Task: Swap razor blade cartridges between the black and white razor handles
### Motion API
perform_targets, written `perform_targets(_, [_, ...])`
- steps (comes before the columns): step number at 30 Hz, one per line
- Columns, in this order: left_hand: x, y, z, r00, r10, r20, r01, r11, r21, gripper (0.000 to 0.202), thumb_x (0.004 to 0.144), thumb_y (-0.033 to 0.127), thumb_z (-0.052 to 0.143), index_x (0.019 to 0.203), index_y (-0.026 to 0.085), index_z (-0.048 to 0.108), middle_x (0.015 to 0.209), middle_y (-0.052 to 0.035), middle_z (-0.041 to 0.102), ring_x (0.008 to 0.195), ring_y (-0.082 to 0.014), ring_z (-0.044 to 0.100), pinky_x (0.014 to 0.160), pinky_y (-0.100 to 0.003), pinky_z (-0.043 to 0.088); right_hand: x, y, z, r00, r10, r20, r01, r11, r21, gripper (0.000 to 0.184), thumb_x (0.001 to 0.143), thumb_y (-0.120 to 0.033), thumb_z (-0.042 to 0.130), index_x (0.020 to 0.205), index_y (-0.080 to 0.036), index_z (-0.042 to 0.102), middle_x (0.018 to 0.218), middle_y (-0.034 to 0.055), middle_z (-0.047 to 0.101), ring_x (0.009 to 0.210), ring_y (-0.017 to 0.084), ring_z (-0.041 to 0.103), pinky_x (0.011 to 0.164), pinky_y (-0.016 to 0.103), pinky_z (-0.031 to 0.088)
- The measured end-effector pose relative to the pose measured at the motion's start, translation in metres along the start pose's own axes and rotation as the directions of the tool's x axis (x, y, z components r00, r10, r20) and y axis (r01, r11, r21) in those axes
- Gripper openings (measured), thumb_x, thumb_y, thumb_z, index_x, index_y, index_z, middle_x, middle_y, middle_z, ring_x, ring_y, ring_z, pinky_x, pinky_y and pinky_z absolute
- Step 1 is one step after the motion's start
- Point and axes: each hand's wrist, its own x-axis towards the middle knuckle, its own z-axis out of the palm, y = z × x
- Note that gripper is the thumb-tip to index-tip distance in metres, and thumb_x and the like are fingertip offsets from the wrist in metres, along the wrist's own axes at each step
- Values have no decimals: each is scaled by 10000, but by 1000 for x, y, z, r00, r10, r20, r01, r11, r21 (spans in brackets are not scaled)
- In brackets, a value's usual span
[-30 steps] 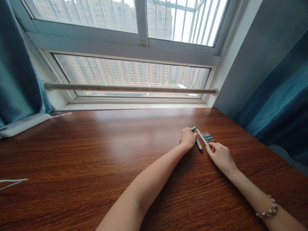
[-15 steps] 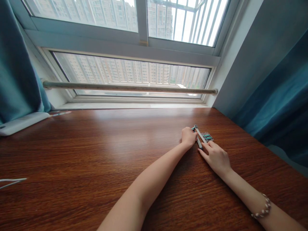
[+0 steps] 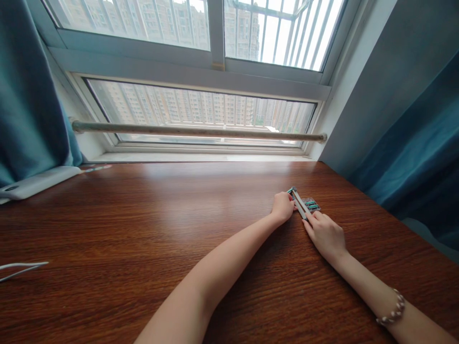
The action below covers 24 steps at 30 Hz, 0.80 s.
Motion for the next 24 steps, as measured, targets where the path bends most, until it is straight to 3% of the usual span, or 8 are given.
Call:
perform_targets(4, [-45, 9, -27, 990, 112, 84, -115, 993, 36, 112, 683, 146, 595, 780, 114, 639, 802, -96, 665, 785, -192, 618, 760, -292, 471, -1, 2, 2, 1000, 11, -7, -11, 1000, 14, 223, 860, -303, 413, 931, -189, 591, 798, 54, 553, 751, 193, 514, 547, 288, 326])
perform_targets(7, [-105, 10, -59, 973, 177, 147, -182, 983, 25, 282, 717, 183, 568, 994, 135, 592, 921, -89, 642, 847, -178, 600, 799, -289, 464, -4, -2, -4, 998, -10, -55, 16, 994, 112, 290, 855, -318, 423, 1068, -164, 544, 829, 72, 547, 780, 215, 515, 605, 306, 383])
perform_targets(9, [-151, 8, -83, 960, 225, 169, -210, 972, -103, 421, 772, 215, 515, 1184, 159, 456, 1095, -105, 567, 953, -167, 563, 832, -282, 457, -9, -14, -14, 989, -78, -127, 112, 953, 281, 399, 849, -332, 439, 1210, -163, 438, 897, 84, 539, 846, 222, 509, 715, 330, 412])
perform_targets(12, [-210, 6, -117, 966, 200, 161, -157, 957, -245, 576, 783, 233, 530, 1304, 255, 287, 1292, -83, 409, 1119, -178, 460, 947, -322, 384, -22, -48, -40, 942, -254, -217, 334, 728, 599, 552, 837, -333, 466, 1325, -188, 253, 1124, 111, 453, 1022, 215, 456, 881, 339, 385])
perform_targets(16, [-254, -2, -141, 975, 189, 115, -133, 917, -376, 646, 804, 286, 511, 1338, 361, 155, 1435, -38, 159, 1263, -226, 270, 1023, -410, 264, -37, -115, -76, 786, -576, -225, 476, 332, 814, 697, 839, -361, 444, 1369, -185, 27, 1388, 135, 137, 1277, 241, 172, 997, 390, 295])
perform_targets(18, [-263, -9, -144, 973, 217, 77, -164, 888, -430, 679, 793, 365, 512, 1344, 369, 116, 1453, -32, 72, 1292, -253, 187, 1025, -444, 226, -38, -146, -87, 687, -653, -317, 548, 179, 817, 793, 795, -442, 484, 1366, -203, -12, 1410, 145, 72, 1297, 287, 91, 997, 500, 235])
perform_targets(21, [-269, -23, -146, 983, 185, 13, -163, 895, -415, 728, 730, 545, 497, 1346, 312, 189, 1435, -67, 155, 1286, -302, 173, 987, -490, 238, -33, -180, -92, 624, -692, -362, 598, 125, 792, 844, 708, -572, 519, 1362, -250, 93, 1426, 144, 78, 1288, 351, 81, 947, 637, 122])
perform_targets(24, [-273, -33, -150, 994, 27, -104, -52, 968, -246, 774, 564, 676, 555, 1235, 309, 436, 1292, -54, 428, 1226, -347, 279, 912, -500, 308, -29, -198, -91, 586, -698, -412, 635, 80, 768, 786, 684, -557, 557, 1334, -263, 224, 1411, 124, 201, 1277, 312, 184, 970, 601, 118])
